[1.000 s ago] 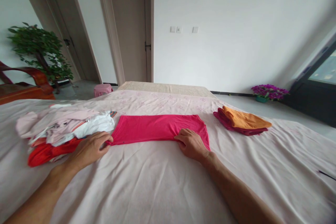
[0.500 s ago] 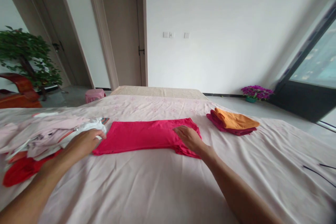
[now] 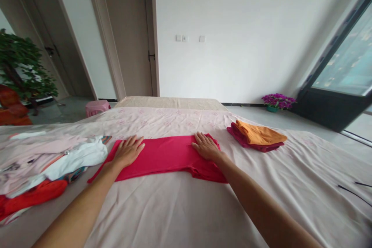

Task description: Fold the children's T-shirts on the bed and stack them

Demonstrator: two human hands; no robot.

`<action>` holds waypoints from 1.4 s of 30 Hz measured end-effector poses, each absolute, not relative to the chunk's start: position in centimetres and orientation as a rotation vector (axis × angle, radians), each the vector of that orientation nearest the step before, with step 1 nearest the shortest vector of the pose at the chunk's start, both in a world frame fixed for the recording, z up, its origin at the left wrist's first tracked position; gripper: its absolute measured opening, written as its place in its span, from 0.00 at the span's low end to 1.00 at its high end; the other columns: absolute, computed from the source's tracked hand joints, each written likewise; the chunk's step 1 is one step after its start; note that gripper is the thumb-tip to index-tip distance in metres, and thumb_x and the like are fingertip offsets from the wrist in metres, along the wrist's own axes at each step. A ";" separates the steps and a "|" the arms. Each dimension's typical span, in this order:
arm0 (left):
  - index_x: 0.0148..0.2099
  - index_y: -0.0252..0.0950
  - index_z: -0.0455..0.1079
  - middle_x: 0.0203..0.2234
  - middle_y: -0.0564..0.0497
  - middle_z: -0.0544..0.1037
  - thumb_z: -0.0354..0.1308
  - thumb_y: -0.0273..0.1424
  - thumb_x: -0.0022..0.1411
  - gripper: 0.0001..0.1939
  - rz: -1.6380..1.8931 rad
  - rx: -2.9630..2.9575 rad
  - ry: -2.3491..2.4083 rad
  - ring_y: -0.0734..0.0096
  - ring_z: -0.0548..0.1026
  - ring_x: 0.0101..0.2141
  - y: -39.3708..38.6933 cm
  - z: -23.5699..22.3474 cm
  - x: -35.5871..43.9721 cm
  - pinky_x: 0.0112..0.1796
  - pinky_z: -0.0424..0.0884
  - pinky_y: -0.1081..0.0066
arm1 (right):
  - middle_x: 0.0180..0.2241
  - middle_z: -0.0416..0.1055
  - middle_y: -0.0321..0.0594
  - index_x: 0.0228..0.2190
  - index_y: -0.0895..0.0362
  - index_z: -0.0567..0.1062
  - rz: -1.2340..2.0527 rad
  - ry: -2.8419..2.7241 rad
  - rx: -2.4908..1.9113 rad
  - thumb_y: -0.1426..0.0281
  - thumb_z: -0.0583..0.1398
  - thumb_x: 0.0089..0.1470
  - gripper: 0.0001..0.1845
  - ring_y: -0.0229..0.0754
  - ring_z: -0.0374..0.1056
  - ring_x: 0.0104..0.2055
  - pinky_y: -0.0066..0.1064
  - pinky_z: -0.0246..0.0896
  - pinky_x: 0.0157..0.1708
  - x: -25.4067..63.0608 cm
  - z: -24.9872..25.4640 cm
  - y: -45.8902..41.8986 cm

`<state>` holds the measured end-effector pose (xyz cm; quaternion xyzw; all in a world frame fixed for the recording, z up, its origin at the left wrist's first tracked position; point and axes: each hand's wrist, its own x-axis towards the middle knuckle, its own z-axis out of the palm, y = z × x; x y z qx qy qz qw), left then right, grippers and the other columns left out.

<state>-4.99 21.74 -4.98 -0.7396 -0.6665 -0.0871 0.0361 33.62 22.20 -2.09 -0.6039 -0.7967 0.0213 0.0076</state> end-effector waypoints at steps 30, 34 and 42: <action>0.59 0.30 0.66 0.57 0.32 0.68 0.41 0.36 0.69 0.24 -0.399 -1.816 -1.938 0.44 0.67 0.57 20.7 -2.2 -6.6 0.55 0.61 0.50 | 0.59 0.65 0.58 0.60 0.61 0.64 -0.273 -1.960 -2.000 0.64 0.51 0.65 0.26 0.58 0.57 0.63 0.49 0.49 0.59 35.0 -0.3 23.1; 0.64 0.34 0.63 0.64 0.39 0.64 0.42 0.41 0.69 0.27 -0.457 -2.265 -1.755 0.55 0.59 0.64 20.3 -3.4 -3.2 0.61 0.55 0.57 | 0.69 0.49 0.49 0.67 0.59 0.55 -0.148 -2.328 -1.682 0.60 0.47 0.66 0.32 0.51 0.42 0.71 0.45 0.37 0.67 32.2 -0.7 21.0; 0.65 0.40 0.62 0.64 0.40 0.64 0.45 0.42 0.65 0.29 -0.287 -2.253 -2.000 0.51 0.58 0.65 18.1 -4.3 -7.6 0.60 0.53 0.48 | 0.70 0.44 0.44 0.69 0.56 0.49 0.073 -2.482 -1.810 0.55 0.42 0.68 0.34 0.45 0.37 0.72 0.45 0.29 0.69 37.6 -2.0 19.4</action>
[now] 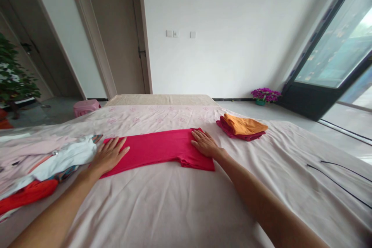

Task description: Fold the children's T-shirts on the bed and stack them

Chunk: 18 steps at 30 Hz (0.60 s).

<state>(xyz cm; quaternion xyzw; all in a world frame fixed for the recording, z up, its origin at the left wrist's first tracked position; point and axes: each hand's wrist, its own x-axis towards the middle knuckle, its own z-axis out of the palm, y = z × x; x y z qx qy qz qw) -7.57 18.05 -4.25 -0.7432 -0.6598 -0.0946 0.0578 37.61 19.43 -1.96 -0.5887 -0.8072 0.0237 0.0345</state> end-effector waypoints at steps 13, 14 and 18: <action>0.56 0.40 0.70 0.51 0.47 0.76 0.49 0.30 0.67 0.17 -0.783 -2.595 -1.385 0.64 0.72 0.52 12.4 -1.3 3.1 0.54 0.67 0.65 | 0.50 0.74 0.40 0.51 0.49 0.76 0.048 -2.422 -1.398 0.72 0.58 0.59 0.19 0.43 0.70 0.51 0.33 0.63 0.50 45.3 1.2 11.3; 0.57 0.41 0.68 0.50 0.48 0.76 0.50 0.28 0.67 0.18 -0.777 -2.662 -1.278 0.65 0.73 0.51 11.6 -1.0 5.1 0.53 0.68 0.65 | 0.50 0.74 0.40 0.50 0.49 0.77 0.062 -2.492 -1.357 0.73 0.58 0.59 0.18 0.43 0.70 0.51 0.32 0.63 0.49 45.3 1.5 10.8; 0.59 0.42 0.66 0.49 0.47 0.77 0.59 0.24 0.62 0.23 -0.665 -2.759 -1.005 0.61 0.73 0.48 9.8 -0.1 11.2 0.49 0.68 0.61 | 0.51 0.74 0.41 0.49 0.49 0.77 0.014 -2.682 -1.318 0.71 0.53 0.64 0.17 0.42 0.71 0.49 0.31 0.63 0.46 44.8 2.0 10.0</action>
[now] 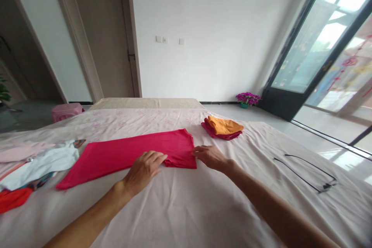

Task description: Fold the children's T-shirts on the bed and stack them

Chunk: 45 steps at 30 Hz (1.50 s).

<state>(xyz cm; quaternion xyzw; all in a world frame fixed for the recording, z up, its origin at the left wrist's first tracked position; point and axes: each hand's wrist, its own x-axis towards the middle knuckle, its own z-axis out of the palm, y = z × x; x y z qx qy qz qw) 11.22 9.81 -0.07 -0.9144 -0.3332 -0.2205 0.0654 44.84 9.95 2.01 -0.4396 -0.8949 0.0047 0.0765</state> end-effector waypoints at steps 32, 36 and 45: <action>0.51 0.37 0.67 0.41 0.48 0.81 0.51 0.24 0.66 0.12 -0.981 -2.642 -1.746 0.66 0.79 0.40 11.8 -1.7 14.6 0.41 0.69 0.67 | 0.34 0.76 0.41 0.36 0.55 0.79 0.056 -2.232 -1.545 0.71 0.56 0.59 0.11 0.42 0.69 0.39 0.31 0.58 0.40 41.4 2.0 16.3; 0.59 0.35 0.62 0.39 0.46 0.82 0.47 0.32 0.71 0.17 -0.990 -2.573 -1.883 0.67 0.80 0.38 12.2 -1.8 14.2 0.37 0.69 0.71 | 0.33 0.77 0.37 0.34 0.53 0.79 0.287 -2.133 -1.904 0.60 0.56 0.60 0.14 0.41 0.70 0.34 0.28 0.54 0.31 39.6 1.5 19.0; 0.58 0.42 0.67 0.42 0.49 0.82 0.49 0.29 0.69 0.17 -0.880 -2.525 -1.908 0.67 0.80 0.42 12.4 -2.2 14.4 0.40 0.70 0.70 | 0.38 0.78 0.40 0.41 0.51 0.78 0.082 -2.110 -1.949 0.56 0.55 0.63 0.17 0.43 0.72 0.40 0.29 0.55 0.36 39.4 -0.1 18.5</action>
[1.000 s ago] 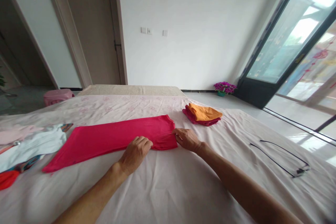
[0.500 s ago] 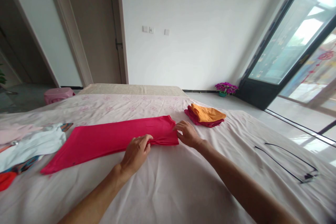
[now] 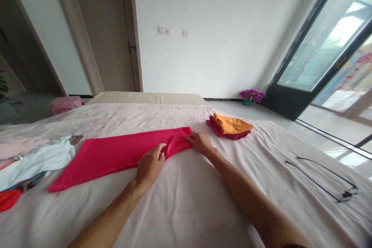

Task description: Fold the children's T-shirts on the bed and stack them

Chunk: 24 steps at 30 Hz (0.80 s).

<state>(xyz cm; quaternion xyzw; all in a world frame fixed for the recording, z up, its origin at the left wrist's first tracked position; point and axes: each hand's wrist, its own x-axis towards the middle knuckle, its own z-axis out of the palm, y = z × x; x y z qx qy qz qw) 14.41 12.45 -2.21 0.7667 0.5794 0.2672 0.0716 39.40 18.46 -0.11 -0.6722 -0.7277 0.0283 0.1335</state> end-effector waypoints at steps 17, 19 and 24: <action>0.68 0.31 0.57 0.64 0.38 0.64 0.51 0.39 0.68 0.30 0.704 2.879 1.197 0.55 0.61 0.64 11.4 -3.4 14.9 0.63 0.59 0.54 | 0.59 0.67 0.48 0.58 0.58 0.69 -0.059 -2.432 -1.354 0.61 0.47 0.69 0.24 0.45 0.61 0.62 0.38 0.52 0.61 35.3 -0.5 15.7; 0.68 0.31 0.56 0.65 0.37 0.62 0.51 0.40 0.68 0.32 0.633 2.830 1.294 0.54 0.61 0.65 11.5 -3.7 14.7 0.62 0.60 0.54 | 0.66 0.57 0.51 0.64 0.61 0.61 -0.069 -2.476 -1.445 0.58 0.47 0.68 0.30 0.49 0.51 0.68 0.42 0.47 0.65 35.2 -1.9 15.8; 0.68 0.32 0.56 0.67 0.39 0.58 0.51 0.40 0.67 0.31 0.547 2.793 1.378 0.54 0.59 0.65 11.3 -3.6 14.5 0.62 0.59 0.54 | 0.67 0.51 0.52 0.66 0.61 0.58 -0.140 -2.460 -1.629 0.58 0.46 0.68 0.31 0.53 0.46 0.70 0.49 0.42 0.67 36.4 -3.1 16.9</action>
